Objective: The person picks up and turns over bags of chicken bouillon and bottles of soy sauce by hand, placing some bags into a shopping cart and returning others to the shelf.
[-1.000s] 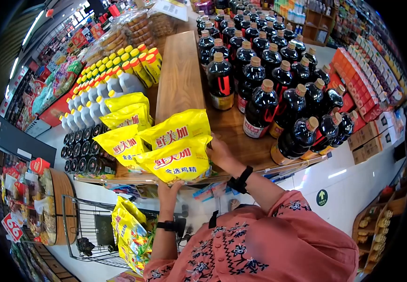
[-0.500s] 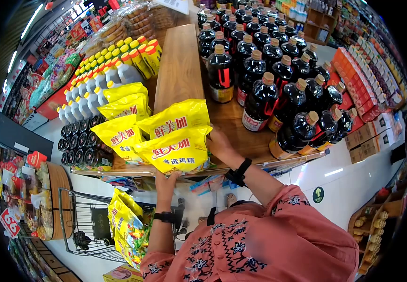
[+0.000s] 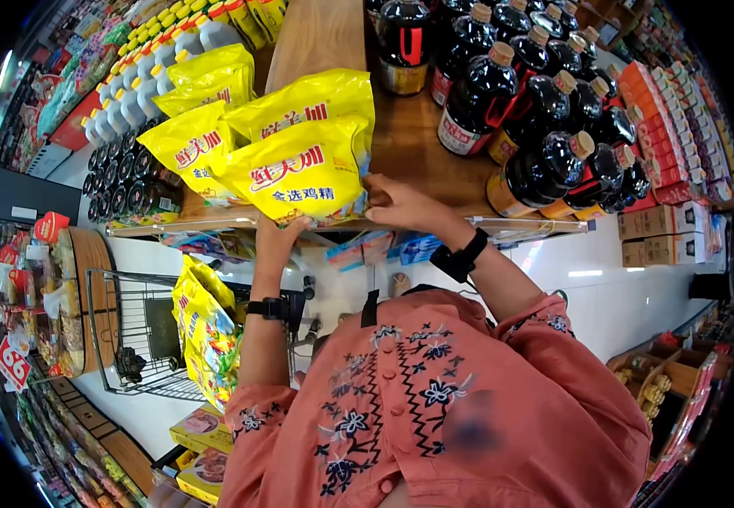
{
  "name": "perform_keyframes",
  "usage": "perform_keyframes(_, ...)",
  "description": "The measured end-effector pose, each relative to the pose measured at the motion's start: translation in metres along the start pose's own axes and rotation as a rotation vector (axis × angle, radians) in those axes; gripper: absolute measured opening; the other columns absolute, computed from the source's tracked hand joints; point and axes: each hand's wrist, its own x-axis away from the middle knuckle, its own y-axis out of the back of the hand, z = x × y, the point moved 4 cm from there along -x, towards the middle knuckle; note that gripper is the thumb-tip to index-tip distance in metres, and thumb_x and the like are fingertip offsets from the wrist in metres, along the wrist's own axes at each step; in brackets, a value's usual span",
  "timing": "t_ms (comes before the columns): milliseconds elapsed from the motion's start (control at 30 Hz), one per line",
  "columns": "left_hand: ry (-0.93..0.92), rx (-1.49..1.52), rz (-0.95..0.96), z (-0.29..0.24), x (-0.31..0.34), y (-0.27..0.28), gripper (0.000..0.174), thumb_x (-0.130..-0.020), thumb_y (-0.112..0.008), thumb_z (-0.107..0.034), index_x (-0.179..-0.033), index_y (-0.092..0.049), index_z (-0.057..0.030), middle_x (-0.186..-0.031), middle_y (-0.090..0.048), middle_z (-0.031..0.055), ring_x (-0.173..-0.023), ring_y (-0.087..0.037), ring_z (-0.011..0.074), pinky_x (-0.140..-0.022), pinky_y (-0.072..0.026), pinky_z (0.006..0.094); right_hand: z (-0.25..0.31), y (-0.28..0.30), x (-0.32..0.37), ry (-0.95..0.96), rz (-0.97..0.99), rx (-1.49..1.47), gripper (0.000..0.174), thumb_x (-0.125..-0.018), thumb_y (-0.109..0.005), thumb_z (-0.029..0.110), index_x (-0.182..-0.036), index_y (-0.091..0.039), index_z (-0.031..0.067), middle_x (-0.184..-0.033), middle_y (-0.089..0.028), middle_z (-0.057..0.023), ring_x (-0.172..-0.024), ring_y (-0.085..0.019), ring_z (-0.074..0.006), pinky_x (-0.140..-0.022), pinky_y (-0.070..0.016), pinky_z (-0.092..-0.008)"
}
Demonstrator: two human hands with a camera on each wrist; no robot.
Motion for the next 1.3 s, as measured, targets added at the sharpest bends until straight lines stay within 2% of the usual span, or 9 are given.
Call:
perform_keyframes(100, -0.009, -0.053, -0.043, -0.004, 0.002, -0.001, 0.042, -0.080, -0.080, -0.004, -0.117, -0.062, 0.0040, -0.107, -0.072, 0.0099, -0.095, -0.066, 0.0158, -0.084, -0.0526, 0.0301, 0.000, -0.014, -0.006, 0.178, -0.092, 0.113, 0.069, -0.086, -0.076, 0.028, -0.144, -0.047, 0.0024, -0.136, -0.059, -0.0171, -0.115, -0.064, -0.0296, -0.095, -0.0511, -0.0375)
perform_keyframes(200, -0.031, -0.052, -0.073, -0.007, 0.001, -0.003, 0.042, -0.080, -0.081, -0.004, -0.117, -0.062, 0.0042, -0.108, -0.072, 0.0103, -0.094, -0.066, 0.0156, -0.084, -0.0525, 0.0300, 0.009, -0.022, -0.014, 0.036, -0.227, 0.291, 0.066, -0.083, -0.078, 0.033, -0.135, -0.055, 0.0005, -0.129, -0.064, -0.0210, -0.113, -0.065, -0.0352, -0.094, -0.0510, -0.0393)
perform_keyframes(300, -0.015, -0.056, -0.102, -0.007, 0.000, -0.004, 0.043, -0.080, -0.082, -0.004, -0.117, -0.062, 0.0040, -0.107, -0.072, 0.0098, -0.094, -0.066, 0.0158, -0.084, -0.0525, 0.0302, 0.014, -0.019, -0.015, 0.091, -0.273, 0.306, 0.064, -0.084, -0.077, 0.032, -0.132, -0.056, -0.0048, -0.123, -0.063, -0.0291, -0.113, -0.063, -0.0412, -0.093, -0.0506, -0.0417)
perform_keyframes(633, -0.030, 0.032, -0.013, 0.026, 0.002, 0.004, 0.065, -0.083, -0.081, -0.012, -0.136, -0.048, 0.0047, -0.132, -0.058, 0.0142, -0.116, -0.056, 0.0212, -0.102, -0.0441, 0.0339, 0.013, -0.021, -0.006, 0.134, -0.312, 0.348, 0.069, -0.082, -0.078, 0.031, -0.136, -0.052, -0.0020, -0.124, -0.061, -0.0257, -0.115, -0.060, -0.0400, -0.095, -0.0486, -0.0417)
perform_keyframes(733, -0.041, -0.048, -0.001, 0.023, 0.001, 0.003, 0.063, -0.085, -0.080, -0.014, -0.136, -0.048, 0.0054, -0.132, -0.059, 0.0146, -0.116, -0.056, 0.0204, -0.101, -0.0441, 0.0329, 0.004, -0.026, -0.007, 0.136, -0.324, 0.286, 0.066, -0.082, -0.078, 0.028, -0.135, -0.053, -0.0023, -0.123, -0.061, -0.0251, -0.115, -0.060, -0.0397, -0.096, -0.0480, -0.0415)
perform_keyframes(900, 0.033, -0.016, -0.124, 0.014, 0.000, -0.004, 0.041, -0.088, -0.077, -0.017, -0.119, -0.063, 0.0063, -0.112, -0.069, 0.0108, -0.100, -0.062, 0.0180, -0.091, -0.0488, 0.0337, 0.001, -0.017, -0.014, 0.198, -0.320, 0.277, 0.063, -0.083, -0.077, 0.025, -0.134, -0.054, -0.0031, -0.121, -0.062, -0.0242, -0.113, -0.061, -0.0384, -0.096, -0.0479, -0.0393)
perform_keyframes(1000, -0.041, -0.088, -0.077, 0.025, -0.006, -0.002, 0.042, -0.088, -0.077, -0.017, -0.120, -0.063, 0.0049, -0.112, -0.069, 0.0112, -0.099, -0.063, 0.0185, -0.090, -0.0489, 0.0334, 0.004, -0.016, -0.014, 0.245, -0.292, 0.184, 0.061, -0.083, -0.077, 0.024, -0.133, -0.054, -0.0032, -0.120, -0.062, -0.0238, -0.112, -0.062, -0.0360, -0.096, -0.0482, -0.0386)
perform_keyframes(1167, 0.037, -0.112, -0.014, 0.012, -0.002, 0.009, 0.051, -0.087, -0.078, -0.026, -0.123, -0.059, 0.0051, -0.115, -0.067, 0.0138, -0.103, -0.062, 0.0220, -0.092, -0.0483, 0.0361, -0.011, -0.016, -0.017, 0.069, -0.251, 0.199, 0.065, -0.085, -0.079, 0.026, -0.135, -0.052, -0.0059, -0.125, -0.064, -0.0213, -0.110, -0.064, -0.0276, -0.093, -0.0509, -0.0367)
perform_keyframes(1300, -0.124, 0.010, -0.029, 0.011, -0.002, 0.018, 0.059, -0.085, -0.080, -0.026, -0.128, -0.054, 0.0055, -0.117, -0.067, 0.0151, -0.106, -0.063, 0.0228, -0.094, -0.0485, 0.0363, 0.000, -0.018, -0.005, 0.045, -0.355, 0.190, 0.069, -0.082, -0.080, 0.033, -0.133, -0.053, -0.0048, -0.127, -0.063, -0.0258, -0.120, -0.061, -0.0358, -0.102, -0.0460, -0.0409)
